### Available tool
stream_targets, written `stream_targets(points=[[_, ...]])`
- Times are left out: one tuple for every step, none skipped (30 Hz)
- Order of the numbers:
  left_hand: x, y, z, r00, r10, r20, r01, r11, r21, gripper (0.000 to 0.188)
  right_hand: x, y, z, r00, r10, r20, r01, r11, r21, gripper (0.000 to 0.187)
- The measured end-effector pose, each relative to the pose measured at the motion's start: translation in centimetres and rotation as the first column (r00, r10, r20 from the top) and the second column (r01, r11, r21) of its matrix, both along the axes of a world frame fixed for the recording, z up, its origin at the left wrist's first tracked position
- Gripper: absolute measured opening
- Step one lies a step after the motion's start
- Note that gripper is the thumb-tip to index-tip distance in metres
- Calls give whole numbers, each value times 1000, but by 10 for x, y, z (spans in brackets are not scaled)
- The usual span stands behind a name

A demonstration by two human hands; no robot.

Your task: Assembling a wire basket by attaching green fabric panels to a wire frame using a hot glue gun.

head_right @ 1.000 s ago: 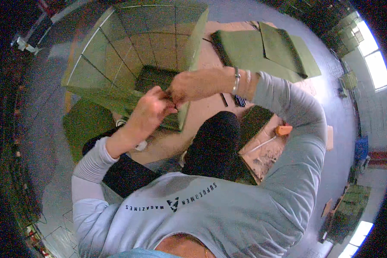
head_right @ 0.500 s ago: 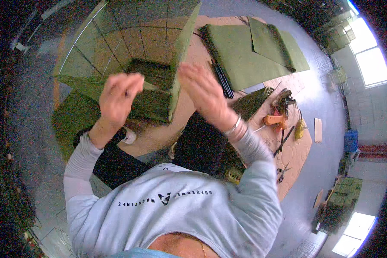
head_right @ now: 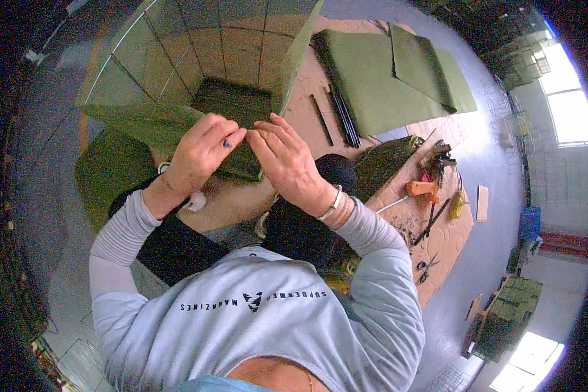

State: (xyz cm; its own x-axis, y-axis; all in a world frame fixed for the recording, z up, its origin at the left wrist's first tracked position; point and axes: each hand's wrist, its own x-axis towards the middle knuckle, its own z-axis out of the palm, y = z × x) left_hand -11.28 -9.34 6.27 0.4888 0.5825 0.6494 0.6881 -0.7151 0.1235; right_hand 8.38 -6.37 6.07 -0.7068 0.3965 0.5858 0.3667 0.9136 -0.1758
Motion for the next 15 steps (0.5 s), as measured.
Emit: stream_targets(points=[[-2,5,3,999,-51,20,52,993,-101,23,-1,2,5,1000,3,2,-2,1000,-5,38],[-5,15,2,987,-132,93,143,983,-119,14,-1,5,10,999,25,24,-24,999,-29,34],[-7,21,4,987,-130,96,142,982,-123,14,-2,6,11,998,47,46,-45,998,-53,30],[-9,25,10,981,-156,112,181,944,-276,14,-4,9,11,998,22,55,-19,998,-53,25],[-10,30,12,975,-178,132,218,881,-420,15,-4,10,15,998,24,56,-21,998,-56,25],[-11,37,12,967,-195,164,251,845,-472,19,-2,12,23,993,44,107,-30,992,-126,24],[-12,41,14,967,-195,164,251,844,-474,19,-2,12,27,986,64,156,-33,980,-197,23],[-13,44,18,961,-204,188,274,794,-542,19,-3,14,27,989,61,137,-31,977,-213,23],[-13,48,21,954,-211,211,297,739,-605,20,-3,16,31,989,62,137,-31,976,-213,23],[-13,53,23,955,-206,216,298,661,-688,22,-2,18,38,958,59,281,23,960,-281,21],[-16,57,22,957,-200,212,291,664,-689,22,-4,20,44,905,73,418,81,938,-338,20],[-19,61,20,946,-209,249,325,593,-737,23,-7,26,43,865,92,493,86,941,-326,12],[-19,61,22,931,-222,289,364,516,-775,24,-8,27,45,865,90,493,86,943,-323,12],[-17,58,24,971,-163,175,237,567,-789,21,-9,28,48,872,83,482,90,941,-326,10],[-19,49,24,972,-162,173,235,570,-787,21,-10,26,50,879,78,471,93,939,-330,10]])
